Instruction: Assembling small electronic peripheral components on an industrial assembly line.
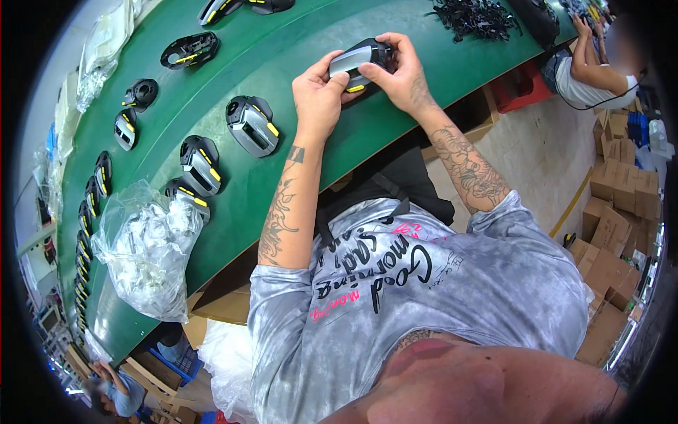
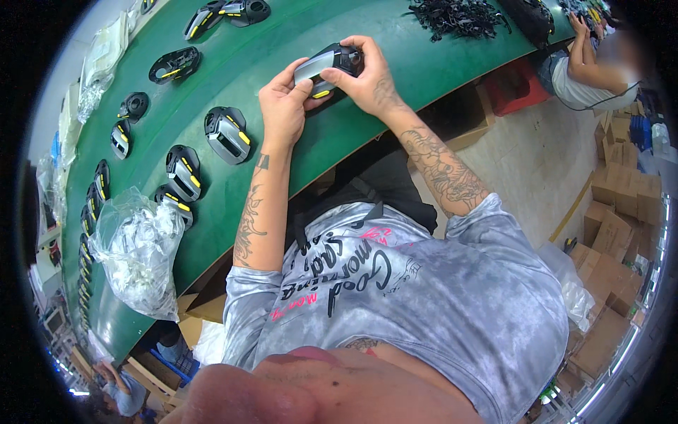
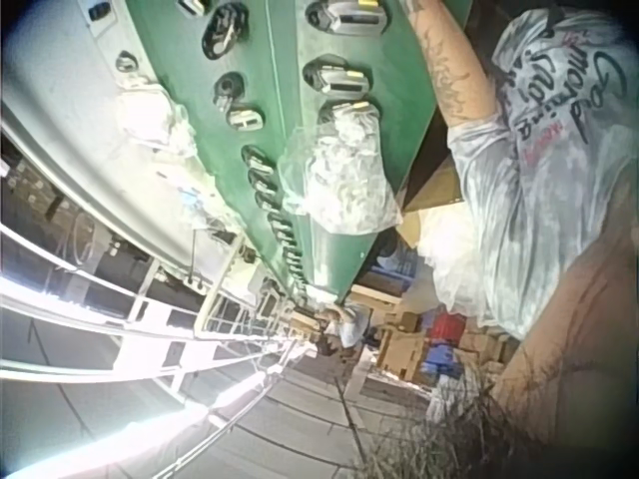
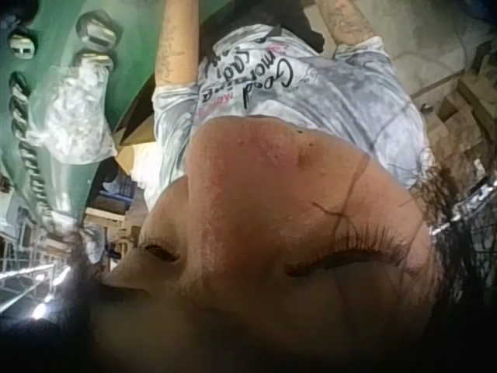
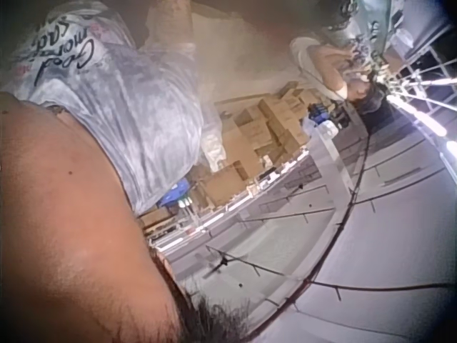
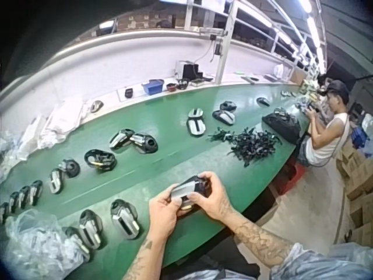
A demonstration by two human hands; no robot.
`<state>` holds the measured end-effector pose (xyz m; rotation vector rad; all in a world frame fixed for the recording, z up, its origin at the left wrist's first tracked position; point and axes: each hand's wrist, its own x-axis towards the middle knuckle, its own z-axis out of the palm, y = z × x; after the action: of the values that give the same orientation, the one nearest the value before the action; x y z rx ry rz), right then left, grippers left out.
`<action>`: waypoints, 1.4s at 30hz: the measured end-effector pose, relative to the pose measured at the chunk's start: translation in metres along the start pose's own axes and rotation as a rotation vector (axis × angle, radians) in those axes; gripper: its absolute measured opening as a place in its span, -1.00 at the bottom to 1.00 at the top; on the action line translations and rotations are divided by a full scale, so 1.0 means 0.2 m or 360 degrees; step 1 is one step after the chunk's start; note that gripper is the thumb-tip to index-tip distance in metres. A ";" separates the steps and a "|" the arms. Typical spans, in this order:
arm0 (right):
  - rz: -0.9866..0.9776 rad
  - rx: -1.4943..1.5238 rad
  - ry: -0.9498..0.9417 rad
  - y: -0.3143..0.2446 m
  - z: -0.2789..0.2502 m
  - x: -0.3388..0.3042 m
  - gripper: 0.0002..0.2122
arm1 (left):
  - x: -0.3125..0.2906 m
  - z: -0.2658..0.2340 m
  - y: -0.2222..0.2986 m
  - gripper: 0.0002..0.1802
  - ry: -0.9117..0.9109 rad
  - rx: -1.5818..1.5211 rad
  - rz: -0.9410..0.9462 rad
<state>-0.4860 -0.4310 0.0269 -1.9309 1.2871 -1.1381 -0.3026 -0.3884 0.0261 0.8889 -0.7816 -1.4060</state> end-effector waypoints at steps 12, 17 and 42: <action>0.0333 0.0744 -0.0171 0.00 -0.08 0.00 -0.61 | -0.03 0.03 -0.09 -0.17 -0.0227 0.0648 0.0408; 0.0288 0.0825 -0.0233 -0.03 -0.07 0.01 -0.72 | -0.06 0.10 0.01 -0.19 -0.0069 0.1336 0.0777; 0.0181 0.0523 0.0214 0.00 -0.13 0.05 -0.89 | 0.99 -0.81 0.82 -0.25 0.0630 0.2960 -0.0315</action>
<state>-0.5068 -0.4394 0.0424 -1.5465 1.1757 -1.3453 -0.0753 -0.5834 0.0806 2.5438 -1.6537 -0.2084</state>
